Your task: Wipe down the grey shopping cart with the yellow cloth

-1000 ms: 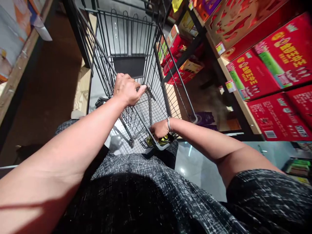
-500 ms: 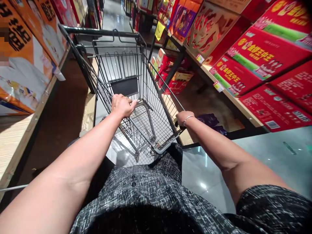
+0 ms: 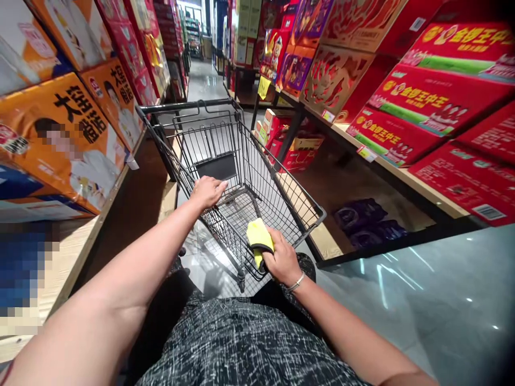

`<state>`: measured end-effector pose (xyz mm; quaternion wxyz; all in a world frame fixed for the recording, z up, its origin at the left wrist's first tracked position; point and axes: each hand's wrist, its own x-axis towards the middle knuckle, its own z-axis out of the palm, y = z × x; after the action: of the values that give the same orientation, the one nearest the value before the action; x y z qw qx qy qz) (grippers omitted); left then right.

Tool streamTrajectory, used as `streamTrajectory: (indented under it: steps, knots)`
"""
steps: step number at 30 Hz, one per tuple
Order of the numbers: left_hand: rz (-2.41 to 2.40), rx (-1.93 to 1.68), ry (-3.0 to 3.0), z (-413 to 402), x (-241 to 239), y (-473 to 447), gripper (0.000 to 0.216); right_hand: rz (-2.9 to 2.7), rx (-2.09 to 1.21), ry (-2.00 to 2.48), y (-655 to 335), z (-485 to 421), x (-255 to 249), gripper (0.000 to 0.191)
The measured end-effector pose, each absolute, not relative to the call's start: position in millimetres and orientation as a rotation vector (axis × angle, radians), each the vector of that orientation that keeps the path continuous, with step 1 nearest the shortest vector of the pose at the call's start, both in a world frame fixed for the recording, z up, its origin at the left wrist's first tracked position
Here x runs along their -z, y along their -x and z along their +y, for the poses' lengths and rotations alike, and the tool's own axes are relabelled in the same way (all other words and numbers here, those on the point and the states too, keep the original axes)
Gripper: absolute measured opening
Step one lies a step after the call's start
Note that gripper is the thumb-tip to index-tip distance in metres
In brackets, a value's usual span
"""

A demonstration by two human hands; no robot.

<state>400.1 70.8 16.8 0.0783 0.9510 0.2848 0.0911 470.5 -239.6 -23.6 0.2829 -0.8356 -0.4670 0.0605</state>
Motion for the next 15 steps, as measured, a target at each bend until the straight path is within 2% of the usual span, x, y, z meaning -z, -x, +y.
streamTrajectory:
  steps: [5, 8, 12, 15]
  knots:
    - [0.889, -0.350, -2.948, 106, -14, -375, 0.045, -1.262, 0.040, 2.172, -493, -238, 38, 0.054]
    - [0.855, -0.341, -2.958, 103, -6, -373, 0.042, -1.252, 0.057, 2.187, -517, -236, 39, 0.055]
    - [0.897, -0.369, -2.852, 83, 0, -384, 0.048, -1.280, -0.023, 2.234, -561, -239, 34, 0.056]
    - [0.758, -0.323, -2.755, 76, 1, -392, 0.065, -1.286, -0.089, 2.287, -603, -243, 29, 0.055]
